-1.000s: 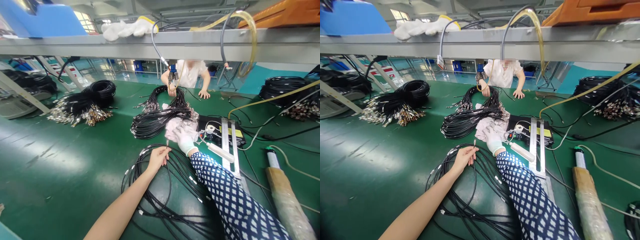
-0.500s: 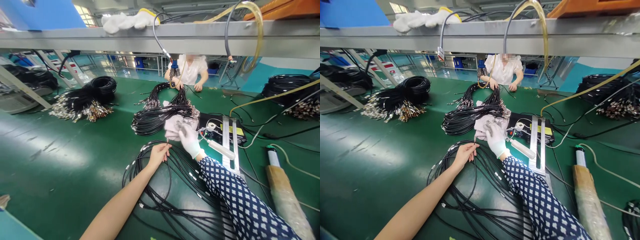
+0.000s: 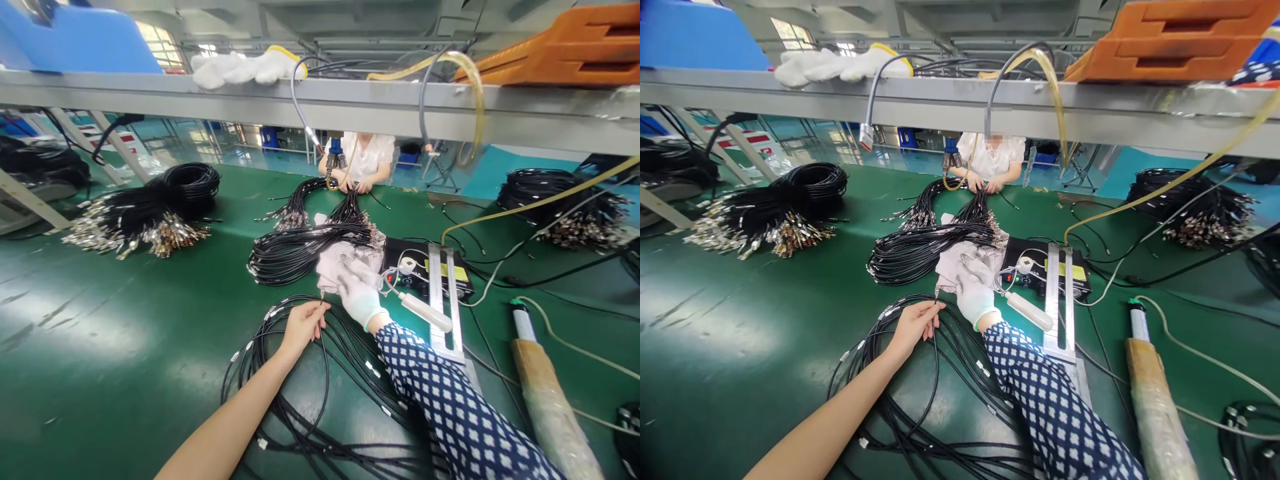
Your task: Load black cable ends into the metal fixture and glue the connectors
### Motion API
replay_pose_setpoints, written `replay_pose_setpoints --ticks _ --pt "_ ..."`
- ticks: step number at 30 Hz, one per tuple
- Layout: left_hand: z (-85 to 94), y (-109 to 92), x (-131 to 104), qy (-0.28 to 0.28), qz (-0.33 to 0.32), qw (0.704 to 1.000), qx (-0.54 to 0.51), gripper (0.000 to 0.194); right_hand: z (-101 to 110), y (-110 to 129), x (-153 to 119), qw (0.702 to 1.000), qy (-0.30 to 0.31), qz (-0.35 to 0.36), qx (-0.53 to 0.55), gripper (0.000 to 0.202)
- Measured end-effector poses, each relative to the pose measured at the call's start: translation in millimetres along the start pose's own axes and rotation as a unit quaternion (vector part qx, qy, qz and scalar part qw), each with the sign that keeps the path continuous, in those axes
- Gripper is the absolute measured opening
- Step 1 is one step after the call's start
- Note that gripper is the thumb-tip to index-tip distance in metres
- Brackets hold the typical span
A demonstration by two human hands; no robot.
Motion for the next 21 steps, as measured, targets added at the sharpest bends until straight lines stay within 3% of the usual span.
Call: replay_pose_setpoints --ticks 6,10,21 --pt "-1.6 0 0 0.0 0.002 1.0 0.01 0.051 11 0 -3 0.999 -0.01 0.002 -0.039 0.04" --pt "-3.0 2 2 -0.001 0.006 1.0 0.01 0.052 9 -5 -8 0.997 0.019 -0.012 -0.069 0.039" --pt "-1.5 5 2 0.003 0.014 1.0 0.006 0.058 10 -11 -11 0.996 0.03 -0.032 -0.079 0.044"
Point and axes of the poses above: each hand's wrist, its own x-axis towards the middle knuckle, its own z-axis out of the back of the hand, y = z × x, the point moved 7 cm from there along x, towards the middle knuckle, and after that the axes turned 5 degrees about -y, right-handed, at the moved point
